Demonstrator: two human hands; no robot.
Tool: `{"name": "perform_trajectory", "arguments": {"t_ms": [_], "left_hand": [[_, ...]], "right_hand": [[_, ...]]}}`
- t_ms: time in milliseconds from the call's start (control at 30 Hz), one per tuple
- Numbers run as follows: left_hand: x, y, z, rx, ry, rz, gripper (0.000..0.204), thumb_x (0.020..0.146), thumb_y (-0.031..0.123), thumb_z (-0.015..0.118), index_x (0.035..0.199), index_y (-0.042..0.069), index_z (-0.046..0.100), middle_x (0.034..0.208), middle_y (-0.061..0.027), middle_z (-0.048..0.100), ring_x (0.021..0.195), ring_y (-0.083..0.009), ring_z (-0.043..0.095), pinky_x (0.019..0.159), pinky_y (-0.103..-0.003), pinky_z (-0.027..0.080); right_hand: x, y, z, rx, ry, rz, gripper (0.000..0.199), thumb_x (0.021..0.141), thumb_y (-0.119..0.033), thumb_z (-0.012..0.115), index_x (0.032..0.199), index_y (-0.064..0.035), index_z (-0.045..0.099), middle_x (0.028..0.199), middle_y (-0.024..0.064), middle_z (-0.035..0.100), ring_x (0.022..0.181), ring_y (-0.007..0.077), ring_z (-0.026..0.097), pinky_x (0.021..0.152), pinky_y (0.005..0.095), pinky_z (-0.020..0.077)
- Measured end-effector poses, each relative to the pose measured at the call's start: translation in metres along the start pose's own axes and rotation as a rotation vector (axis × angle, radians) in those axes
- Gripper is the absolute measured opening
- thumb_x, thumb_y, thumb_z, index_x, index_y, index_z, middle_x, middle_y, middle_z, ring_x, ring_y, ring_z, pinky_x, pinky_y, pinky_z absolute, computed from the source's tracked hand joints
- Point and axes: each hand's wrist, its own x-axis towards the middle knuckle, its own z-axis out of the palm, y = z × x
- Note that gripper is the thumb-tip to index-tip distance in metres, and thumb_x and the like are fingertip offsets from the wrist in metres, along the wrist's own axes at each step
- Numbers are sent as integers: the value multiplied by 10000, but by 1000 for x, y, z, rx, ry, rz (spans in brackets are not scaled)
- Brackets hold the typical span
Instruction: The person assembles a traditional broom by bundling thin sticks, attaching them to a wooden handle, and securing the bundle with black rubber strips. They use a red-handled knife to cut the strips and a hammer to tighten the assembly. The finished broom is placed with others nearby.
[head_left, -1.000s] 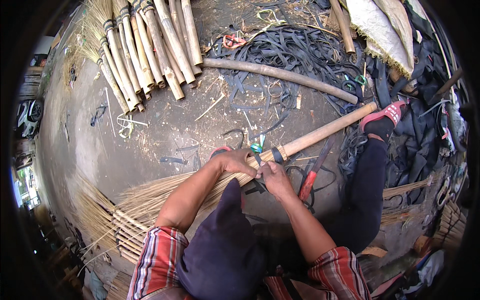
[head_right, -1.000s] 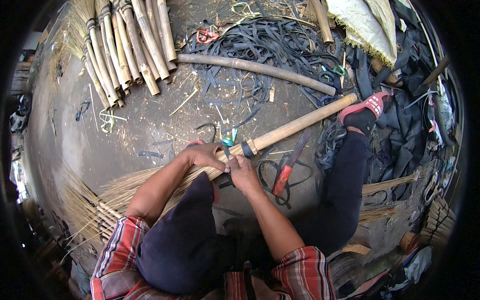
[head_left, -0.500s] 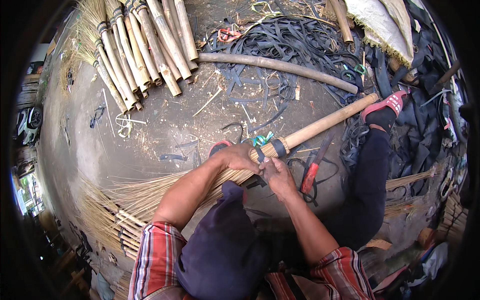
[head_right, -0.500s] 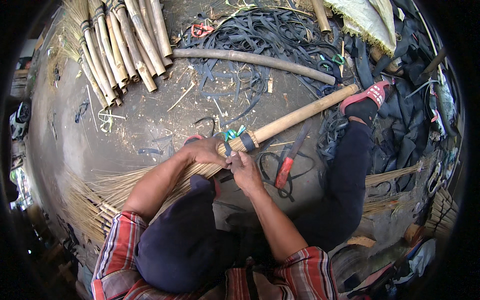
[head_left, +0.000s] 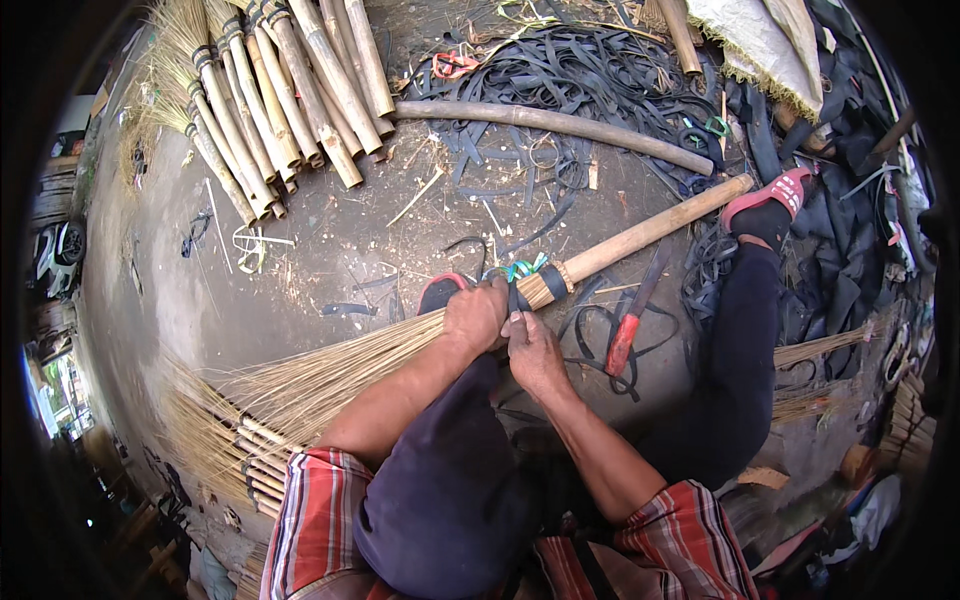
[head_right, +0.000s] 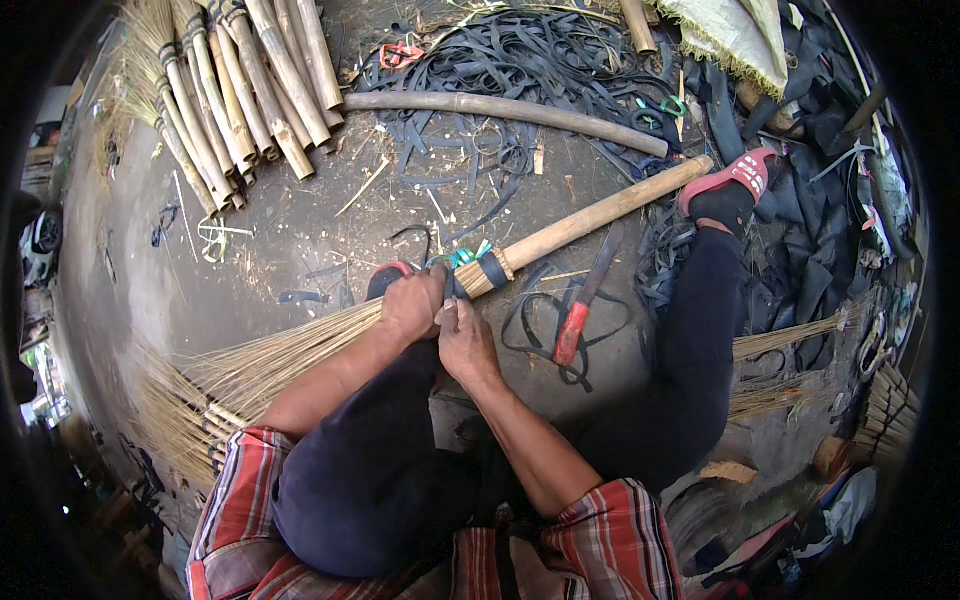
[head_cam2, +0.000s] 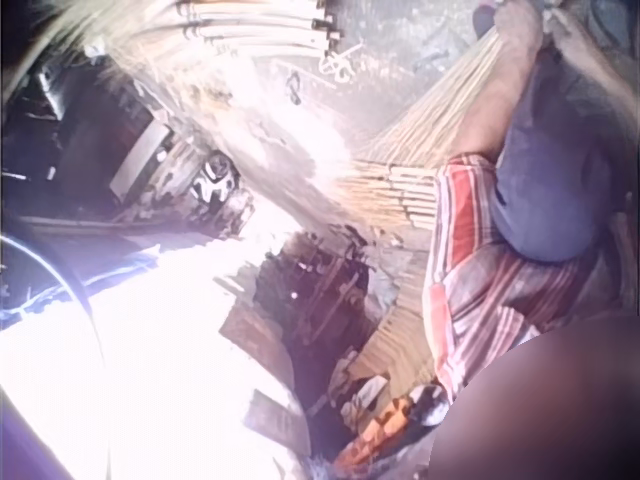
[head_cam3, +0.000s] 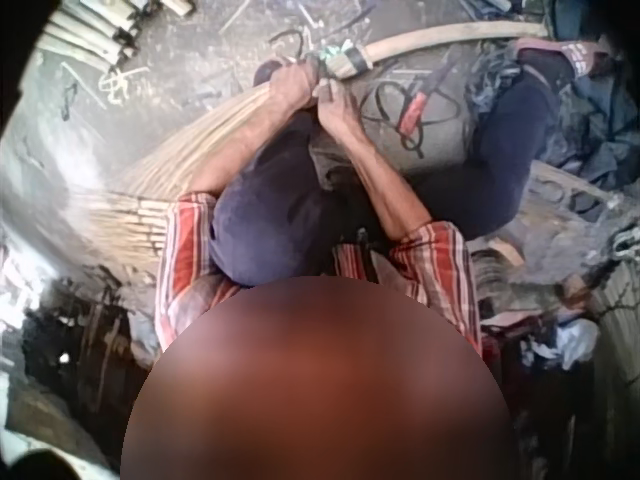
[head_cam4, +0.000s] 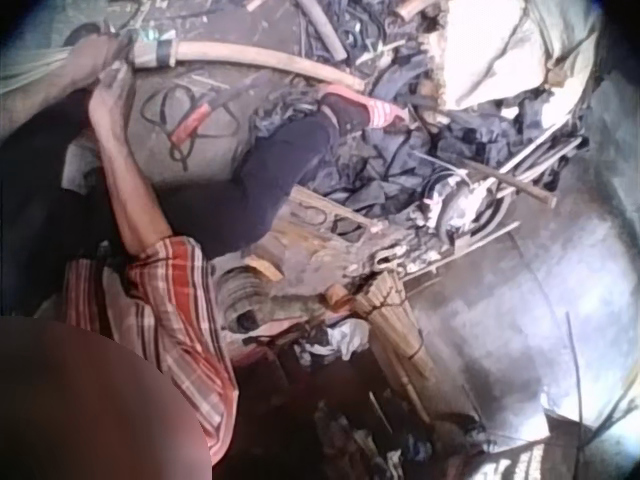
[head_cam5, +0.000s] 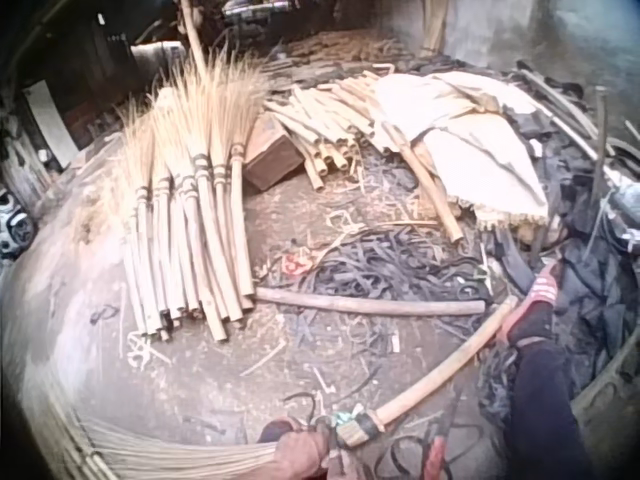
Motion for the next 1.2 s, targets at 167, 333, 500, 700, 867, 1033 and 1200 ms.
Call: {"name": "perform_trajectory", "arguments": {"t_ms": [167,333,500,700,867,1033,1200], "left_hand": [[11,-5,-25,-225,-332,-30,697,752,347,870,1260,-41,594,1045,-276,766,995,-424,759,901,-485,595],[24,-19,-39,-414,-515,62,845,742,426,854,1394,-31,572,1140,-243,757,1097,-406,730,944,-435,561],[-16,-3,-14,58,207,59,733,809,474,835,1261,-38,569,1163,-250,671,1090,-432,702,966,-514,539],[-21,-9,-13,-42,164,94,651,856,435,825,1227,-29,559,1151,-254,656,1061,-424,701,1006,-519,524],[-15,-9,-17,117,230,173,692,890,525,777,1264,-22,576,1091,-242,717,1055,-414,728,952,-511,570],[-1,-13,-31,-92,-36,-8,715,921,609,711,1264,-10,612,1022,-283,744,1022,-469,735,894,-581,576],[8,-21,-53,-140,-124,-7,772,915,699,668,1310,36,660,1042,-281,755,1031,-481,727,925,-560,569]], "right_hand": [[-3,16,-27,134,-130,107,434,1131,-309,465,929,20,663,860,175,705,793,313,675,789,441,523],[29,12,-23,198,-180,132,404,1142,-280,478,852,-53,644,710,-14,524,657,83,456,604,292,389],[38,-2,-14,183,-164,209,410,1138,-273,485,913,13,674,739,67,633,665,173,591,677,353,499],[7,-6,-29,358,-157,240,338,1158,-245,460,1041,11,647,716,31,573,637,120,552,632,325,467],[-13,-16,-42,378,-181,207,349,1165,-248,441,995,-12,634,783,25,599,664,126,574,657,323,461],[-41,-27,-65,285,-226,202,342,1160,-273,446,912,-77,578,733,-39,483,679,87,469,625,281,389],[-96,-17,-102,31,-242,-13,309,1127,-262,492,964,-25,606,746,121,577,684,242,579,680,396,478]]}}
